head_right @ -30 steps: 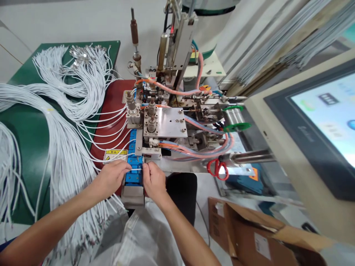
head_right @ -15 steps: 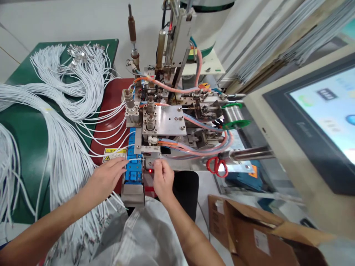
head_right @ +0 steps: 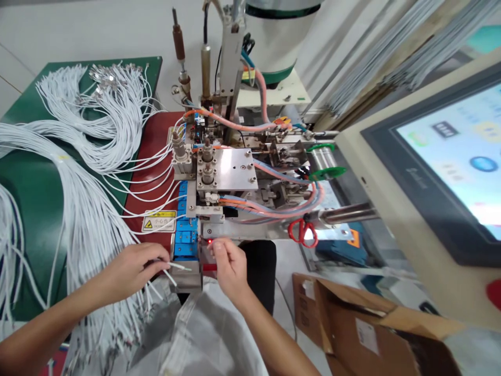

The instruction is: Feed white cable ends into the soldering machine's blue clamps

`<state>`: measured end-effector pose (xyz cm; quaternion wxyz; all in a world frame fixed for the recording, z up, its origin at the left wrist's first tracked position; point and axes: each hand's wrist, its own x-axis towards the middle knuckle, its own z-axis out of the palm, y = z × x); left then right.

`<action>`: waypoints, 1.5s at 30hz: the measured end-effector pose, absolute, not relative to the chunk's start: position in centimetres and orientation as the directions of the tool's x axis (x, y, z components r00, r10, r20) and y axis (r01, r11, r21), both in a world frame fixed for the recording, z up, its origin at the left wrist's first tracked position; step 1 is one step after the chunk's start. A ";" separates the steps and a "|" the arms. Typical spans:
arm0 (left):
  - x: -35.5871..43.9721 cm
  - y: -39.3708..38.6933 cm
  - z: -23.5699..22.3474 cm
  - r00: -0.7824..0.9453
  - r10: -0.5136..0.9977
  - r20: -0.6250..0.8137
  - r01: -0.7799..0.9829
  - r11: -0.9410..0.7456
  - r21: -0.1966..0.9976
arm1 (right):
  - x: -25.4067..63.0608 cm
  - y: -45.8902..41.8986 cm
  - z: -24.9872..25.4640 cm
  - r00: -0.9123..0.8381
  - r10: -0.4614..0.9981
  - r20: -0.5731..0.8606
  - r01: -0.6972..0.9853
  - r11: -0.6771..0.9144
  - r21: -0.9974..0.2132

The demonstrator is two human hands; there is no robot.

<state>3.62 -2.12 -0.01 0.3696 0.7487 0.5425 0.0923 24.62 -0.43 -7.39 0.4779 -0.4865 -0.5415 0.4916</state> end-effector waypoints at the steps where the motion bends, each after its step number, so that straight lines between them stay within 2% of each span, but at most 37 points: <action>1: 3.8 -2.0 0.0 0.374 0.889 -0.263 0.735 -0.111 0.669 | 24.6 -0.7 -7.2 -0.115 0.990 0.078 0.054 0.085 -0.995; 6: 5.3 -2.0 -0.1 0.232 0.943 -0.239 0.698 0.010 0.716 | 23.8 -0.9 -5.6 -0.240 0.932 0.271 0.069 0.295 -0.953; 9: 6.3 -2.0 -0.3 0.215 0.960 -0.178 0.672 -0.013 0.740 | 23.3 -0.3 -4.5 -0.238 0.918 0.318 0.140 0.356 -0.924; 13: 7.1 -1.9 -0.6 0.164 0.986 -0.043 0.643 -0.074 0.763 | 23.3 0.6 -3.5 -0.319 0.875 0.364 0.211 0.440 -0.873; 15: 7.2 -1.8 -0.9 0.154 0.985 0.080 0.648 -0.162 0.744 | 23.2 0.7 -3.3 -0.325 0.876 0.356 0.224 0.437 -0.871; 17: 7.1 -1.9 -1.3 0.147 0.974 0.171 0.661 -0.226 0.716 | 22.8 0.5 -3.4 -0.257 0.918 0.300 0.202 0.355 -0.913; 18: 7.1 -1.9 -1.4 0.139 0.975 0.172 0.658 -0.220 0.720 | 22.5 0.4 -3.6 -0.194 0.947 0.255 0.178 0.290 -0.940; 20: 7.1 -2.0 -1.7 0.096 0.990 0.102 0.622 -0.140 0.770 | 21.9 -0.1 -3.9 -0.065 0.984 0.168 0.117 0.174 -0.978; 23: 7.2 -2.0 -1.8 0.033 0.999 -0.034 0.529 0.012 0.849 | 21.1 -0.6 -4.3 0.006 0.988 0.151 0.075 0.150 -0.986; 26: 7.4 -2.1 -1.7 0.025 0.995 -0.094 0.490 0.069 0.869 | 20.8 -0.8 -4.4 -0.008 0.985 0.173 0.069 0.173 -0.983; 30: 7.4 -2.1 -1.7 0.020 0.989 -0.144 0.468 0.118 0.876 | 20.7 -0.4 -4.3 -0.070 0.991 0.114 0.047 0.118 -0.992; 36: 6.8 -1.8 -1.9 0.079 0.956 -0.283 0.275 0.252 0.928 | 20.6 0.8 -4.5 -0.257 0.965 0.050 -0.044 0.040 -0.998; 38: 6.8 -1.6 -1.8 0.057 0.955 -0.290 0.240 0.268 0.933 | 20.6 0.8 -4.4 -0.236 0.971 0.035 -0.027 0.030 -0.999; 42: 7.1 -1.5 -1.7 -0.039 0.968 -0.246 0.216 0.249 0.944 | 20.5 0.0 -4.1 0.012 0.998 0.058 0.041 0.057 -0.998; 45: 7.2 -1.6 -1.8 -0.045 0.971 -0.235 0.213 0.240 0.947 | 20.5 -0.4 -4.1 -0.030 0.998 0.046 0.003 0.046 -0.999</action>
